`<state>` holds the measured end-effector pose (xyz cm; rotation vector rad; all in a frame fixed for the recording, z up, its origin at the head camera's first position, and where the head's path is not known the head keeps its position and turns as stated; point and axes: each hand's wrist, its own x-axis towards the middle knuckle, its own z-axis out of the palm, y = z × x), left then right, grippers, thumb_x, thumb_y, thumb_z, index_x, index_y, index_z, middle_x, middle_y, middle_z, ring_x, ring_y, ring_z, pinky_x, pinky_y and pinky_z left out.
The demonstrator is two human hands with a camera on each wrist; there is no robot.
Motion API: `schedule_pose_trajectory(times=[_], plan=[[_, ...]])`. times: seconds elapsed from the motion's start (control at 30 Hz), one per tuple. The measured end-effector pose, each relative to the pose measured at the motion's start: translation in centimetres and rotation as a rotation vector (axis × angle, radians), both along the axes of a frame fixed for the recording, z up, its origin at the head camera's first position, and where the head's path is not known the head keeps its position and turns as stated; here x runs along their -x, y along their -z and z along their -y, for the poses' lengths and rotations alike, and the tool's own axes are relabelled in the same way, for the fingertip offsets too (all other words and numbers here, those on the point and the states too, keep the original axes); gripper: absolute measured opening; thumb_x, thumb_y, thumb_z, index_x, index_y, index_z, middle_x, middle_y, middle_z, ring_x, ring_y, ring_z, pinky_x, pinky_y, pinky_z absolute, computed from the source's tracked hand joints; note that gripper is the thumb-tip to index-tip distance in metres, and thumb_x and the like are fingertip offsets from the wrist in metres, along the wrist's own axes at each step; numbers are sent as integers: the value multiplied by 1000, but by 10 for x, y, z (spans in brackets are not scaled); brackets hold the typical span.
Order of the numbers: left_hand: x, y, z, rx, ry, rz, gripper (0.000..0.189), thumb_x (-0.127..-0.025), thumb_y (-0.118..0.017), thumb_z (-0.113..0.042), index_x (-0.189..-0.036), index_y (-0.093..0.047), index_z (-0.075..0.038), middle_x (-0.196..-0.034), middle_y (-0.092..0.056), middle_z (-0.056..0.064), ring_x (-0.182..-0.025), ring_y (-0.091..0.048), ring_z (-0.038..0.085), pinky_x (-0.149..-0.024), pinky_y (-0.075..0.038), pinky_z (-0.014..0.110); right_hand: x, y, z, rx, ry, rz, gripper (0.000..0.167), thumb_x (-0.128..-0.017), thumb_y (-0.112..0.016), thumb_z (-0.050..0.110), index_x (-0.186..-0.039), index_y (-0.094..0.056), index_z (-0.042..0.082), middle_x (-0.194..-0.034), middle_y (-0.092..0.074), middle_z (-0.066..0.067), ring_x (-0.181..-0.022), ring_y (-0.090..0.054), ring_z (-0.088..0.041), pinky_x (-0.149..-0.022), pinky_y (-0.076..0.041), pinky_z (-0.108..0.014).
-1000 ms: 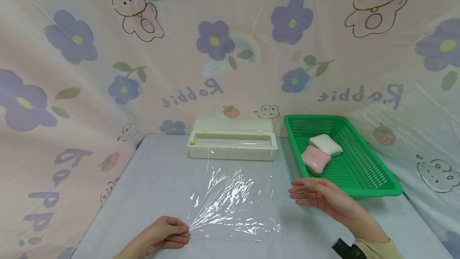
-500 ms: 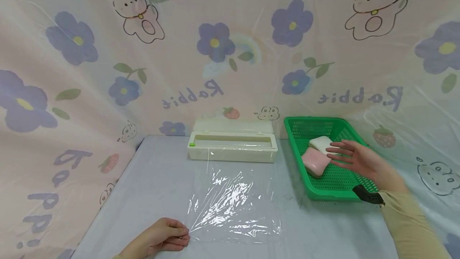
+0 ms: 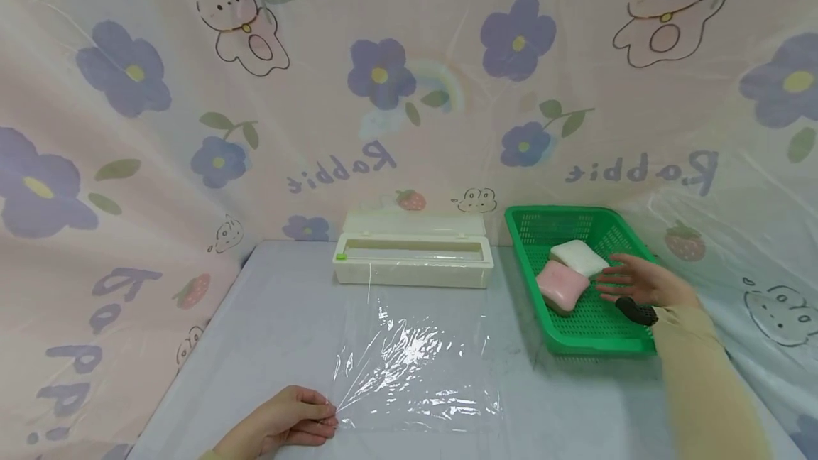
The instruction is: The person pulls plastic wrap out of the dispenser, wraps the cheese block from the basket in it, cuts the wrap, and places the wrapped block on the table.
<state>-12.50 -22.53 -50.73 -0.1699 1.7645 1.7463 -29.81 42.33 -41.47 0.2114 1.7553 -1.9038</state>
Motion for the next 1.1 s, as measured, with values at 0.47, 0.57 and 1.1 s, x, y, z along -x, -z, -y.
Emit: schedule_pose_trajectory(times=[0.47,0.57,1.1], plan=[[1,1,0,-1,12,-3,19,-89,-69,-13,-96,-62,3,-88,-71,15,-79,-70,23,-72,-58,34,9,15,6,-87,-70,1,72,-105,-29,36,-146,24,8,-150,13,-35,-137,-14,-49,-106,-35,-52],[1,1,0,5,13,-5,19,-89,-69,-13,-96,-62,3,-88,-71,16,-79,-70,23,-72,-58,34,10,17,9,-113,-68,-4,73,-105,-29,37,-147,21,6,-150,9,-35,-135,-23,-48,-105,-37,-52],[0,3,1,13,9,1,19,-89,-69,-14,-96,-62,2,-88,-71,16,-78,-71,23,-70,-58,33,9,13,22,-273,-222,-38,47,-105,-38,34,-130,-46,-4,-96,-62,-9,-91,-61,-19,-84,-51,-31]])
